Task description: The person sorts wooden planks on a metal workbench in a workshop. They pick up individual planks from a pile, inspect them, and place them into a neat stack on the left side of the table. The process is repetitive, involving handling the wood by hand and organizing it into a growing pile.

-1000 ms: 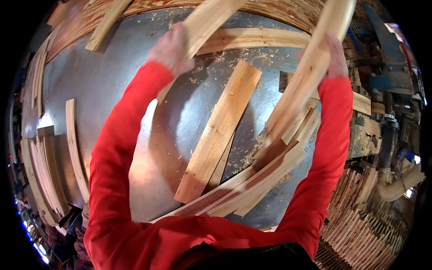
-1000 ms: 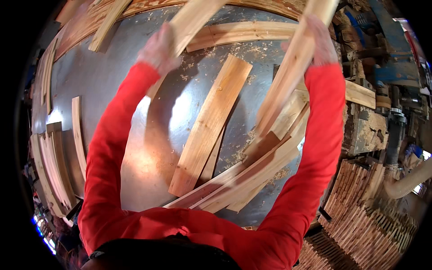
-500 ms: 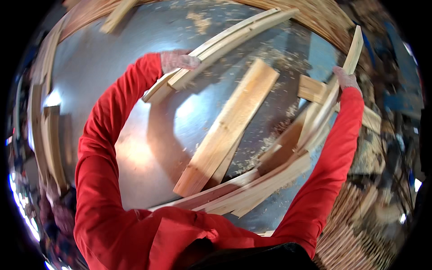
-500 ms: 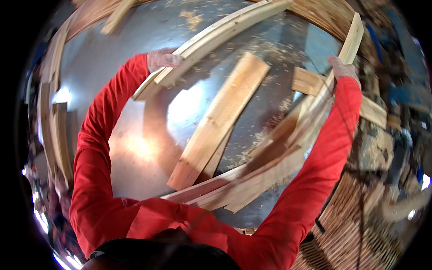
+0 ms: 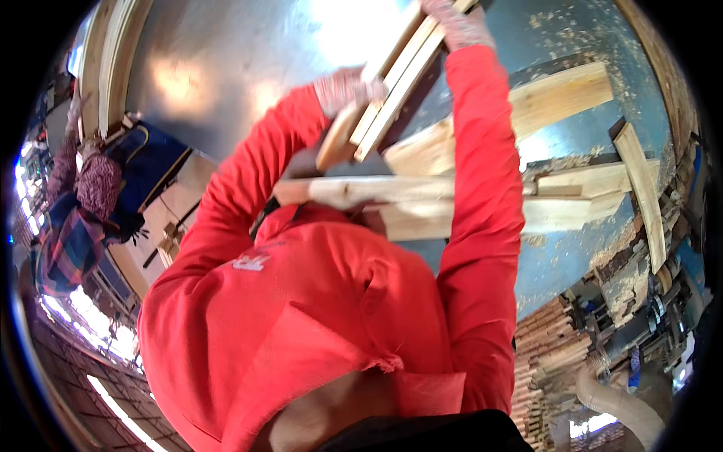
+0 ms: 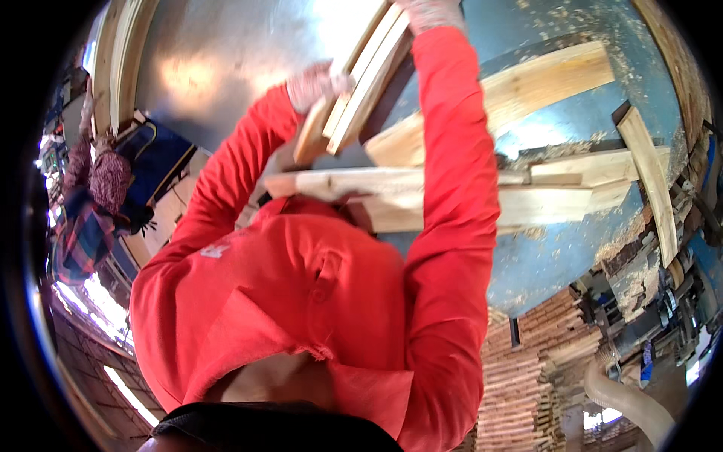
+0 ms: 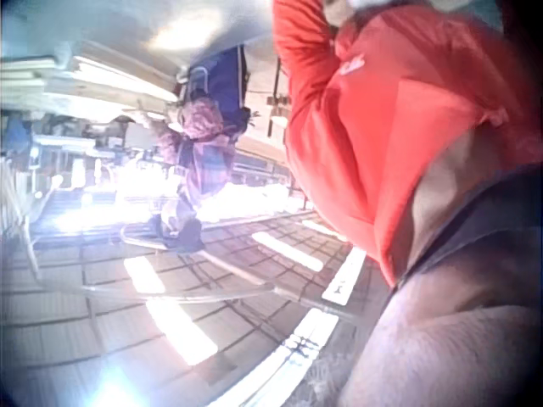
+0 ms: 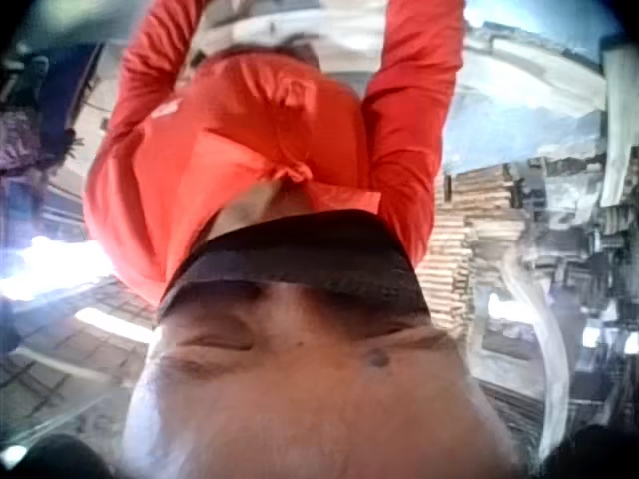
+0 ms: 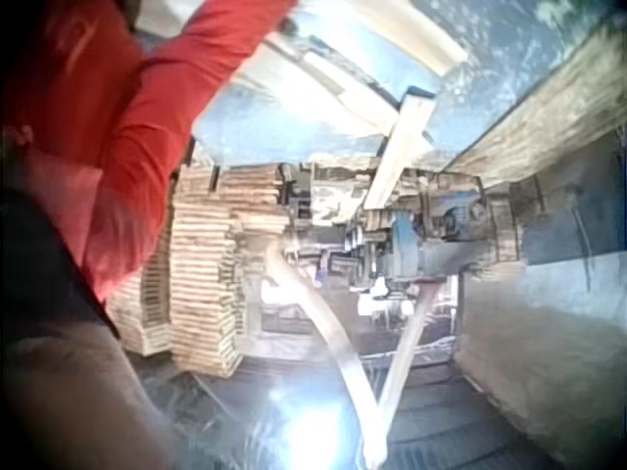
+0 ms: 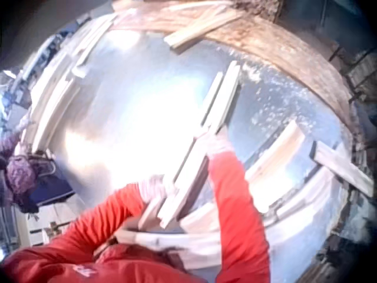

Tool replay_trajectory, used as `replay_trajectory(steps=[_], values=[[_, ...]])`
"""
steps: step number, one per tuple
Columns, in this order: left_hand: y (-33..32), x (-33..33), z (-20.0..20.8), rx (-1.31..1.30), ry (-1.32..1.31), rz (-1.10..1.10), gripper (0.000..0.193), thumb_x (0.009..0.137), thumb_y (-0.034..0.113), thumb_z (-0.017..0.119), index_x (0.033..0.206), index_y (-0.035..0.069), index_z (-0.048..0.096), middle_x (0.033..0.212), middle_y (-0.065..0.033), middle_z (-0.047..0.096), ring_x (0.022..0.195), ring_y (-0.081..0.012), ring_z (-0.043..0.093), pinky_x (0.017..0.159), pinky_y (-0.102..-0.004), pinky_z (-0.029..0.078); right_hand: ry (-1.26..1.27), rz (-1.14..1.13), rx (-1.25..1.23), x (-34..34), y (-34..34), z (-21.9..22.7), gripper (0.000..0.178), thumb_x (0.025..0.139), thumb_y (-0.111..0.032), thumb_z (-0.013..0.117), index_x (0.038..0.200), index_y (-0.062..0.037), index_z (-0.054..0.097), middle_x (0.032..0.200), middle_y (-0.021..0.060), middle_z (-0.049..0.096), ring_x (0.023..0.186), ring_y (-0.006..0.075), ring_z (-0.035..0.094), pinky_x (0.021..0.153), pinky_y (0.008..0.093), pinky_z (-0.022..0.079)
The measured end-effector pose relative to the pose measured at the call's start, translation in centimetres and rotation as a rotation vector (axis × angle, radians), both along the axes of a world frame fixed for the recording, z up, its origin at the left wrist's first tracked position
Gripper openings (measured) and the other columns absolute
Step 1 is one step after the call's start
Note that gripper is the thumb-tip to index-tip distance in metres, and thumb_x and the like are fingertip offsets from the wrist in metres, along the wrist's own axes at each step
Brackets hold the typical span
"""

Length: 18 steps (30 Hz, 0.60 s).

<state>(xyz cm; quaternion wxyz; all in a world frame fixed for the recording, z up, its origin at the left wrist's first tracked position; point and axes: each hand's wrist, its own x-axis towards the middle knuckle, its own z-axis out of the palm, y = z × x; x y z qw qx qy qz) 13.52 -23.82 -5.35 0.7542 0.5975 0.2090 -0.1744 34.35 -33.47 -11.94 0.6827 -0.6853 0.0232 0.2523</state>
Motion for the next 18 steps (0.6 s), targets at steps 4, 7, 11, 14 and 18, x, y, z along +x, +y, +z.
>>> replay_trajectory(steps=[4, 7, 11, 14, 18], values=[[5.3, -0.7, -1.1, 0.241, 0.163, 0.115, 0.064, 0.086, 0.057, 0.060, 0.118, 0.002, 0.062, 0.110, -0.0144, 0.068, 0.100, -0.0217, 0.065, 0.090, -0.0382, 0.050, -0.144, 0.492, -0.068, -2.0, 1.4, -4.3, 0.041, 0.078, -0.016, 0.077, 0.115, -0.0061, 0.062, 0.091, 0.0065, 0.067, 0.078, 0.0173, 0.064, 0.065, 0.0326, 0.055], [4.5, -1.5, -0.3, 0.613, 0.020, -0.055, 0.069, 0.073, 0.038, 0.078, 0.120, -0.006, 0.056, 0.102, -0.0221, 0.068, 0.094, -0.0311, 0.065, 0.083, -0.0398, 0.053, -0.212, 0.362, -0.725, -10.3, 5.5, 2.4, 0.067, 0.088, -0.059, 0.055, 0.128, -0.0063, 0.056, 0.112, 0.0252, 0.065, 0.109, 0.0357, 0.062, 0.093, 0.0489, 0.048], [1.8, -3.5, -0.7, 0.607, 0.106, 0.324, 0.062, 0.073, 0.020, 0.077, 0.124, -0.005, 0.053, 0.101, -0.0218, 0.066, 0.089, -0.0321, 0.064, 0.083, -0.0390, 0.053, -1.118, 0.102, -1.278, -10.2, -1.8, 6.7, 0.066, 0.093, -0.056, 0.047, 0.136, -0.0063, 0.048, 0.126, 0.0272, 0.058, 0.119, 0.0387, 0.056, 0.105, 0.0464, 0.040], [3.8, -3.8, -6.1, 0.616, 0.113, 0.253, 0.070, 0.070, 0.036, 0.078, 0.121, -0.007, 0.055, 0.106, -0.0222, 0.064, 0.096, -0.0333, 0.061, 0.090, -0.0421, 0.051, -0.204, 0.184, -1.491, -10.0, -6.6, 8.5, 0.115, 0.073, -0.053, 0.075, 0.153, -0.0034, 0.008, 0.155, 0.0306, 0.012, 0.142, 0.0425, 0.021, 0.112, 0.0460, 0.033], [6.7, -3.3, -2.5, 0.410, 0.263, 0.104, 0.074, 0.067, 0.044, 0.078, 0.124, 0.000, 0.061, 0.123, -0.0267, 0.058, 0.113, -0.0376, 0.053, 0.100, -0.0429, 0.044, -0.129, -0.084, -1.411, -9.3, -8.9, 7.2, 0.109, 0.073, -0.036, 0.079, 0.151, -0.0024, 0.011, 0.147, 0.0278, 0.031, 0.126, 0.0372, 0.046, 0.099, 0.0450, 0.047]])
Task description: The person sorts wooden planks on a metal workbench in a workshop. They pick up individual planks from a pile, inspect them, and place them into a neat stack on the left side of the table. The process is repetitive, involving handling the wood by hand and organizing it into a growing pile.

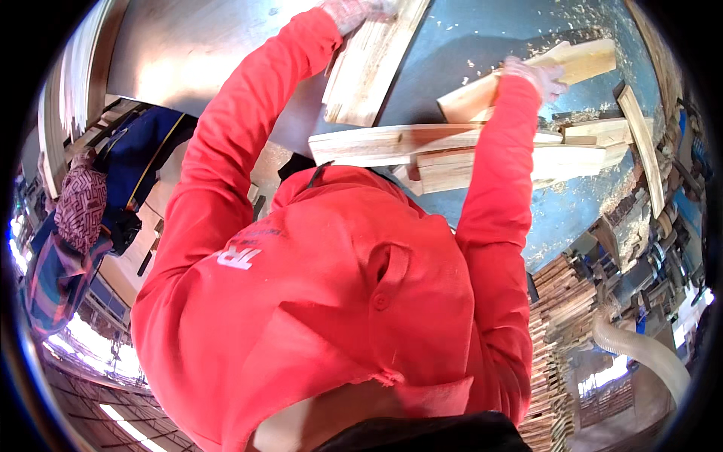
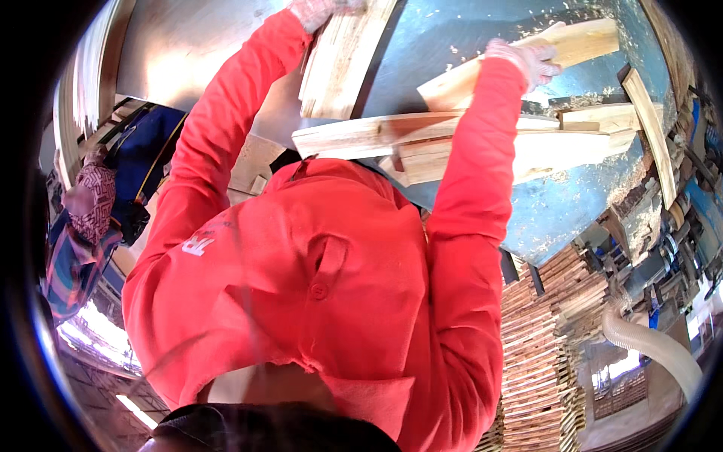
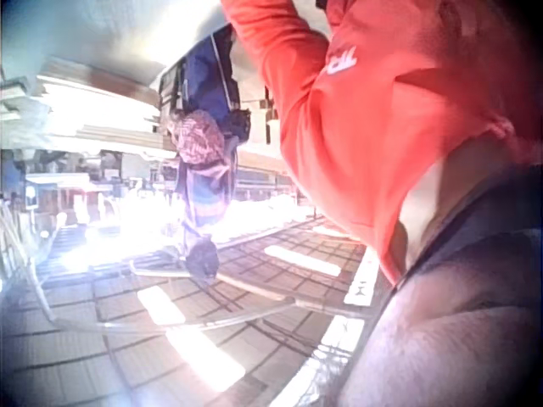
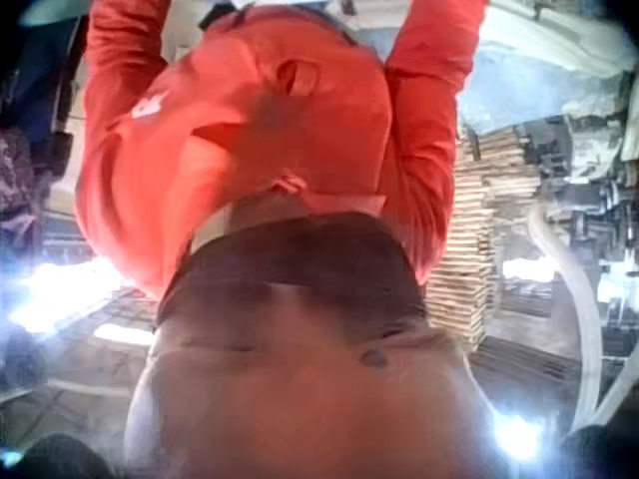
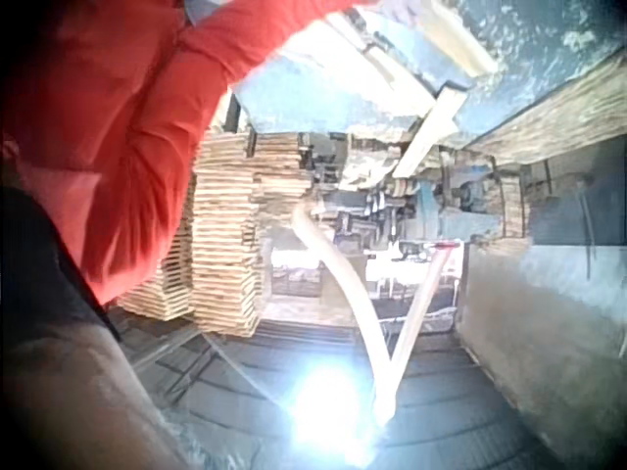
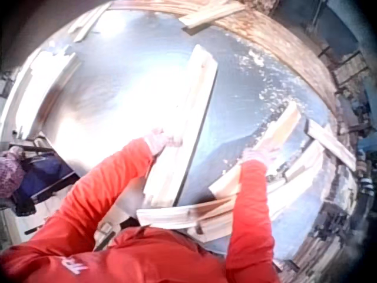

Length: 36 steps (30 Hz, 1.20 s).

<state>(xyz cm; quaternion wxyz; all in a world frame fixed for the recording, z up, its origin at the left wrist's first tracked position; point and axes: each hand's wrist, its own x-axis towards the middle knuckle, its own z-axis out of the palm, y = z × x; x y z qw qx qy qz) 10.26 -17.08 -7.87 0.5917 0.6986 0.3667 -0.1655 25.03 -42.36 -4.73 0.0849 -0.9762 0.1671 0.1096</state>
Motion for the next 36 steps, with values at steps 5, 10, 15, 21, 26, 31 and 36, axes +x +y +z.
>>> replay_trajectory(steps=[5, 10, 15, 21, 26, 31, 36], values=[[7.9, -3.0, -12.3, 0.398, -0.300, -0.689, 0.042, 0.082, 0.048, 0.065, 0.121, 0.031, 0.068, 0.132, -0.0193, 0.055, 0.126, -0.0351, 0.040, 0.111, -0.0436, 0.028, 0.056, -0.142, 1.565, 0.1, -1.3, -2.8, 0.091, 0.075, -0.009, 0.074, 0.149, -0.0006, 0.022, 0.120, 0.0219, 0.061, 0.099, 0.0314, 0.065, 0.096, 0.0439, 0.051], [3.8, -0.9, 0.3, 0.428, -0.107, -0.124, 0.067, 0.068, 0.045, 0.081, 0.120, 0.006, 0.065, 0.121, -0.0224, 0.061, 0.110, -0.0339, 0.056, 0.098, -0.0456, 0.045, 0.224, 0.076, 1.716, -4.5, 3.0, -4.3, 0.072, 0.072, 0.007, 0.066, 0.139, 0.0011, 0.041, 0.121, 0.0163, 0.062, 0.107, 0.0307, 0.062, 0.092, 0.0404, 0.054], [2.7, -3.7, -1.4, 0.508, -0.165, -0.052, 0.076, 0.067, 0.045, 0.079, 0.121, -0.004, 0.057, 0.109, -0.0254, 0.064, 0.105, -0.0329, 0.061, 0.091, -0.0416, 0.050, 0.158, 0.103, 1.613, -10.5, 10.6, -5.6, 0.057, 0.083, -0.001, 0.060, 0.138, -0.0013, 0.045, 0.123, 0.0128, 0.060, 0.109, 0.0235, 0.060, 0.096, 0.0307, 0.047], [3.2, -5.3, 8.1, 0.656, 0.204, -0.250, 0.077, 0.078, 0.047, 0.069, 0.132, -0.003, 0.047, 0.112, -0.0249, 0.063, 0.105, -0.0362, 0.061, 0.089, -0.0412, 0.050, 0.089, 0.045, 1.400, -5.2, 4.6, -4.9, 0.040, 0.093, -0.011, 0.055, 0.132, -0.0042, 0.051, 0.114, 0.0114, 0.064, 0.102, 0.0229, 0.062, 0.089, 0.0304, 0.051], [3.3, -7.4, 4.8, 0.893, 0.152, -0.355, 0.096, 0.085, 0.061, 0.058, 0.150, 0.003, 0.019, 0.136, -0.0261, 0.051, 0.126, -0.0321, 0.052, 0.102, -0.0423, 0.043, -0.172, 0.008, 1.533, -5.6, 6.6, -2.9, 0.040, 0.098, -0.023, 0.049, 0.134, -0.0067, 0.047, 0.116, 0.0132, 0.062, 0.104, 0.0246, 0.061, 0.089, 0.0340, 0.051], [-0.7, -6.2, 13.3, -0.154, -0.303, -0.262, 0.066, 0.085, 0.047, 0.068, 0.130, 0.000, 0.054, 0.118, -0.0159, 0.062, 0.106, -0.0223, 0.062, 0.092, -0.0325, 0.048, -0.129, 0.337, 1.180, -10.2, 8.4, -1.8, 0.056, 0.086, -0.025, 0.063, 0.136, -0.0067, 0.047, 0.120, 0.0159, 0.060, 0.110, 0.0300, 0.058, 0.093, 0.0376, 0.048], [8.8, -11.1, 10.6, 0.724, -0.506, -0.218, 0.037, 0.092, 0.025, 0.066, 0.123, 0.005, 0.062, 0.100, -0.0071, 0.070, 0.091, -0.0138, 0.063, 0.082, -0.0275, 0.049, -0.116, 1.169, 0.486, -7.5, -0.3, 6.5, 0.073, 0.074, -0.028, 0.077, 0.137, -0.0067, 0.046, 0.123, 0.0187, 0.057, 0.116, 0.0353, 0.054, 0.097, 0.0412, 0.046]])
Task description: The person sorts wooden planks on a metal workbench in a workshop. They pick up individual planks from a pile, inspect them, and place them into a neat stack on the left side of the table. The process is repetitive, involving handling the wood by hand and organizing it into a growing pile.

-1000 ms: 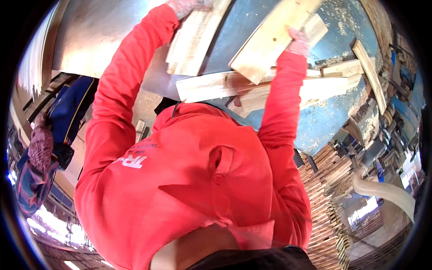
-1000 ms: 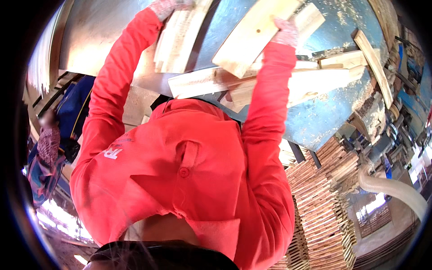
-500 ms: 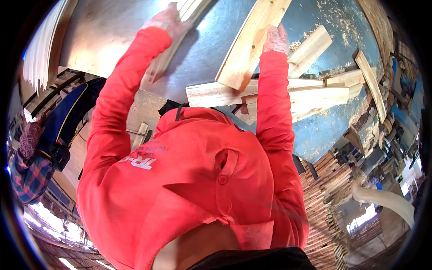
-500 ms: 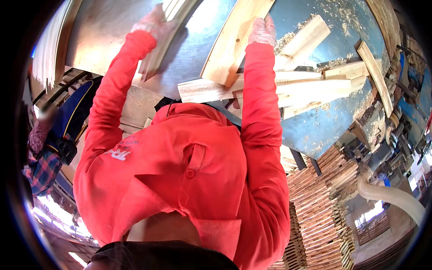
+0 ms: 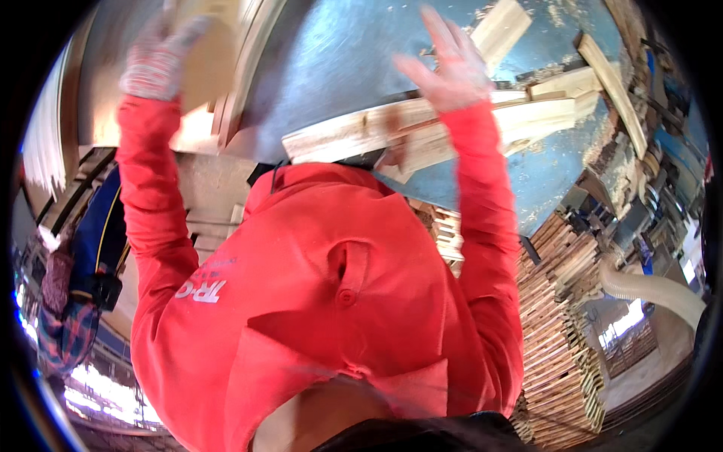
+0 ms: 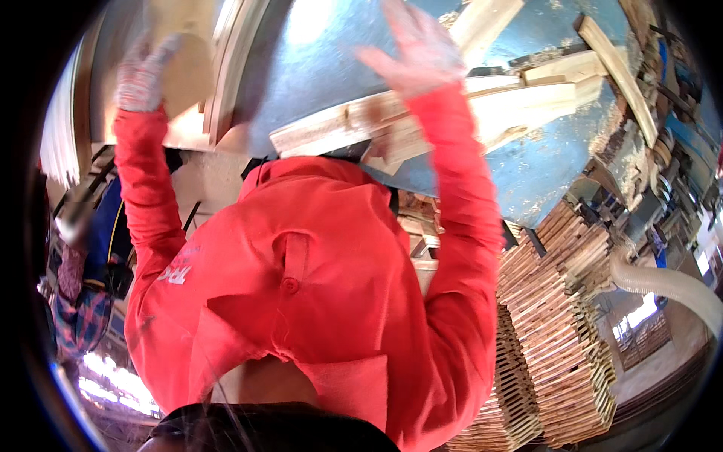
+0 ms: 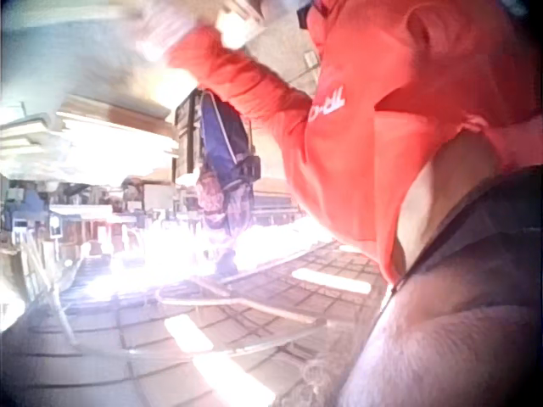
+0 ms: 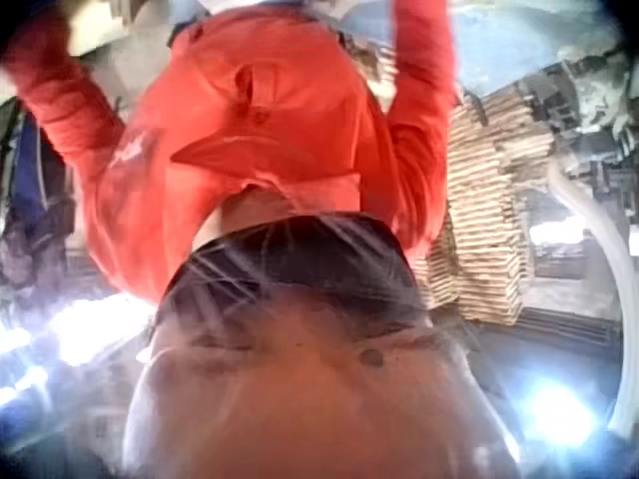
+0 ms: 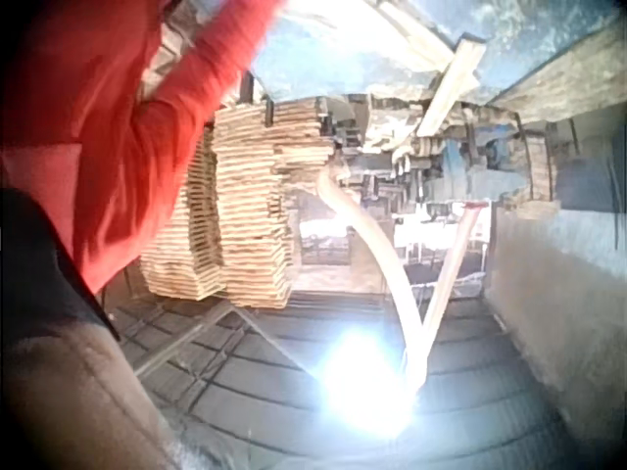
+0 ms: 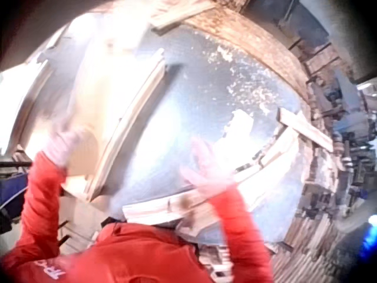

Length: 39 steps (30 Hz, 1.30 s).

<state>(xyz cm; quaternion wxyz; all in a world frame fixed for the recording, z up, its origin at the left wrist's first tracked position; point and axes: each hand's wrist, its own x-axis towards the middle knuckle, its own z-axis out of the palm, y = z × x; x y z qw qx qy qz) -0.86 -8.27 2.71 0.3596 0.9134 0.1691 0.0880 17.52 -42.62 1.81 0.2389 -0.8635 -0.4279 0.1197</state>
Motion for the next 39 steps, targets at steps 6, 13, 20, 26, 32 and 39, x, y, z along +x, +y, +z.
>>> replay_trajectory(steps=[6, 13, 20, 26, 32, 39], values=[[16.1, -11.8, -9.7, 0.342, 0.630, 0.520, 0.043, 0.089, 0.037, 0.068, 0.119, 0.008, 0.062, 0.101, -0.0093, 0.070, 0.096, -0.0200, 0.065, 0.086, -0.0330, 0.049, -0.180, 0.397, -0.717, -2.8, -15.6, -2.2, 0.097, 0.062, -0.030, 0.082, 0.145, -0.0122, 0.035, 0.140, 0.0120, 0.044, 0.130, 0.0343, 0.042, 0.113, 0.0548, 0.024], [8.3, -7.9, -5.8, 0.496, 0.346, 0.584, 0.056, 0.090, 0.035, 0.066, 0.133, 0.003, 0.049, 0.116, -0.0164, 0.065, 0.101, -0.0269, 0.064, 0.092, -0.0381, 0.049, -0.275, 0.476, -0.577, 0.7, -14.8, -2.3, 0.094, 0.057, -0.015, 0.078, 0.143, -0.0141, 0.040, 0.123, 0.0093, 0.054, 0.122, 0.0327, 0.049, 0.113, 0.0504, 0.030], [-15.1, 2.6, 1.8, -0.531, 0.240, -0.407, 0.085, 0.084, 0.035, 0.070, 0.150, 0.004, 0.026, 0.116, -0.0148, 0.062, 0.089, -0.0194, 0.062, 0.078, -0.0315, 0.052, 0.031, 0.584, -1.058, 3.3, 0.6, 7.5, 0.042, 0.082, -0.011, 0.058, 0.123, -0.0199, 0.062, 0.118, 0.0107, 0.064, 0.116, 0.0299, 0.056, 0.098, 0.0440, 0.044], [-21.6, 4.3, -6.8, -1.377, 0.524, -0.229, 0.074, 0.079, 0.014, 0.071, 0.144, 0.005, 0.038, 0.116, -0.0120, 0.065, 0.103, -0.0270, 0.064, 0.085, -0.0404, 0.052, -0.350, 0.291, -0.161, 4.5, 0.4, 4.9, 0.072, 0.073, -0.033, 0.073, 0.136, -0.0116, 0.047, 0.138, 0.0150, 0.049, 0.130, 0.0335, 0.044, 0.116, 0.0480, 0.024], [-14.8, 2.4, -7.2, -0.893, 0.660, 0.005, 0.044, 0.079, 0.016, 0.070, 0.119, 0.004, 0.057, 0.093, -0.0109, 0.069, 0.086, -0.0285, 0.066, 0.078, -0.0439, 0.051, -0.151, 0.431, -0.810, 1.6, -13.4, -3.1, 0.123, 0.049, -0.044, 0.089, 0.151, -0.0166, 0.025, 0.147, 0.0138, 0.035, 0.140, 0.0329, 0.028, 0.118, 0.0513, 0.016], [-11.4, 1.5, -2.2, 0.034, 0.690, 0.018, 0.044, 0.090, 0.040, 0.053, 0.119, 0.006, 0.050, 0.095, -0.0242, 0.065, 0.094, -0.0424, 0.062, 0.080, -0.0473, 0.049, -0.395, 0.519, -0.460, 9.5, -18.3, 3.8, 0.092, 0.063, -0.037, 0.077, 0.143, -0.0088, 0.039, 0.127, 0.0177, 0.052, 0.125, 0.0357, 0.048, 0.112, 0.0523, 0.031]])
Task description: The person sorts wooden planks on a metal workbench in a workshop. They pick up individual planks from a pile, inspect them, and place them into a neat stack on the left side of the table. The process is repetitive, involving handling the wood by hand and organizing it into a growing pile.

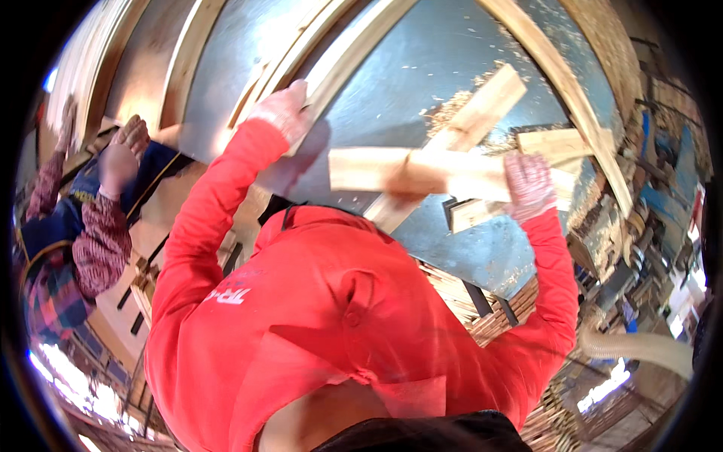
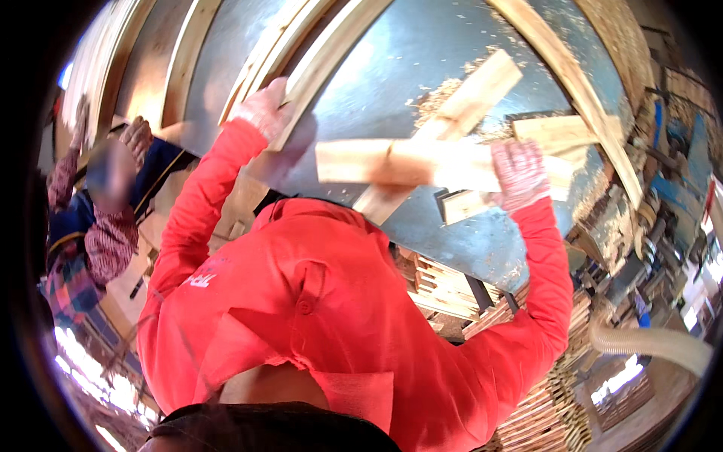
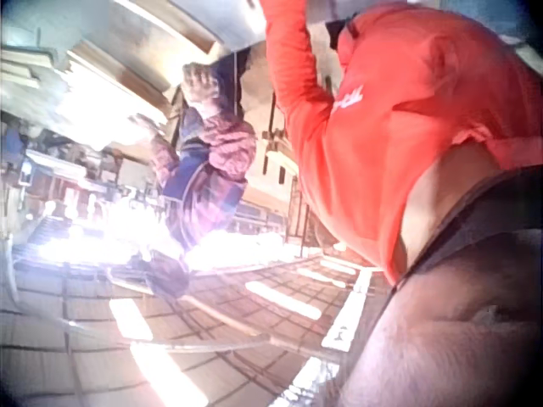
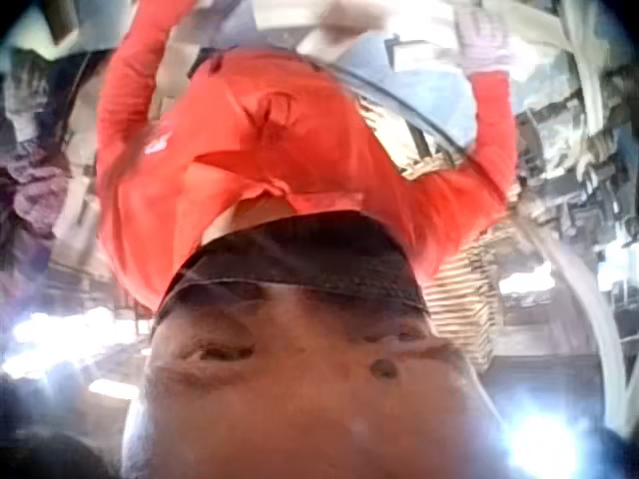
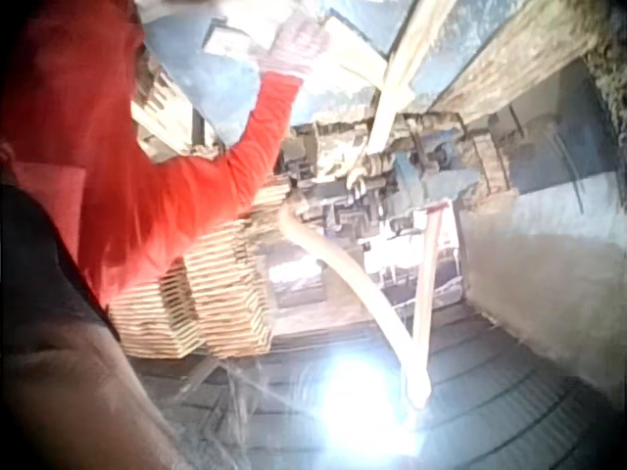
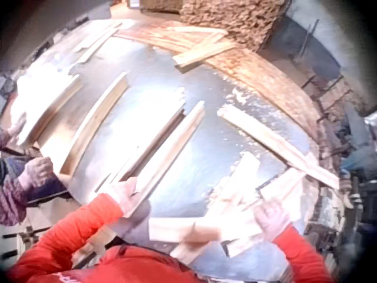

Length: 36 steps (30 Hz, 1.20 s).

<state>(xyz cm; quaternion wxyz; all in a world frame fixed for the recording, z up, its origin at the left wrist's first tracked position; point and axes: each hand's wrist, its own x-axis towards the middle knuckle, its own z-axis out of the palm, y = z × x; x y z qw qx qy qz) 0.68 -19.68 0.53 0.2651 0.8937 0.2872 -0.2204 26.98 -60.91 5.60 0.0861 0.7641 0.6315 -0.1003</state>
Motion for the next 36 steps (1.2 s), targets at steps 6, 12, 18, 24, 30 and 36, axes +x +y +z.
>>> replay_trajectory(steps=[6, 12, 18, 24, 30, 36], values=[[-3.5, -0.5, -1.9, 0.022, -0.016, 0.063, 0.047, 0.089, 0.034, 0.055, 0.127, 0.007, 0.045, 0.095, -0.0231, 0.066, 0.088, -0.0430, 0.064, 0.077, -0.0523, 0.050, 0.476, -1.095, -0.117, 2.7, 4.3, 2.5, 0.044, 0.092, -0.030, 0.053, 0.130, -0.0073, 0.055, 0.118, 0.0212, 0.062, 0.116, 0.0327, 0.056, 0.100, 0.0393, 0.045], [-6.1, 1.3, -1.8, -0.191, -0.069, 0.170, 0.061, 0.090, 0.040, 0.057, 0.139, 0.008, 0.040, 0.113, -0.0251, 0.063, 0.102, -0.0440, 0.061, 0.086, -0.0497, 0.049, 0.522, -0.779, 0.196, -5.1, 17.8, -13.6, 0.042, 0.093, -0.035, 0.051, 0.121, -0.0037, 0.056, 0.110, 0.0267, 0.062, 0.107, 0.0411, 0.059, 0.096, 0.0459, 0.046], [-8.3, 2.2, -3.2, -0.127, 0.026, 0.293, 0.087, 0.083, 0.039, 0.066, 0.149, 0.005, 0.019, 0.131, -0.0251, 0.052, 0.114, -0.0441, 0.056, 0.093, -0.0482, 0.047, 0.557, -0.791, 0.292, 4.1, 23.5, -5.4, 0.080, 0.085, -0.063, 0.056, 0.143, -0.0091, 0.042, 0.143, 0.0217, 0.046, 0.131, 0.0355, 0.047, 0.109, 0.0413, 0.036], [-7.1, 2.5, -2.4, -0.100, 0.017, 0.309, 0.080, 0.084, 0.029, 0.064, 0.148, 0.004, 0.022, 0.126, -0.0228, 0.057, 0.111, -0.0398, 0.059, 0.091, -0.0460, 0.048, -0.217, -0.779, -0.187, 24.8, 20.6, -5.9, 0.119, 0.065, -0.068, 0.073, 0.154, -0.0121, 0.017, 0.151, 0.0228, 0.033, 0.140, 0.0350, 0.033, 0.111, 0.0435, 0.034], [-7.7, 2.0, -2.6, -0.104, -0.062, 0.360, 0.078, 0.083, 0.029, 0.064, 0.146, 0.005, 0.026, 0.119, -0.0222, 0.060, 0.106, -0.0395, 0.060, 0.090, -0.0452, 0.049, 0.590, -0.922, -0.113, 24.3, 17.2, -8.2, 0.103, 0.070, -0.053, 0.080, 0.147, -0.0063, 0.032, 0.137, 0.0200, 0.050, 0.122, 0.0354, 0.052, 0.106, 0.0429, 0.041], [-7.3, 2.5, -3.0, -0.215, -0.198, 0.410, 0.073, 0.082, 0.029, 0.062, 0.145, 0.009, 0.032, 0.119, -0.0222, 0.060, 0.108, -0.0394, 0.059, 0.092, -0.0445, 0.048, 2.808, -1.011, 0.229, 8.7, 15.5, -11.6, 0.058, 0.074, -0.042, 0.078, 0.115, -0.0061, 0.059, 0.098, 0.0145, 0.062, 0.083, 0.0276, 0.063, 0.074, 0.0435, 0.056]])
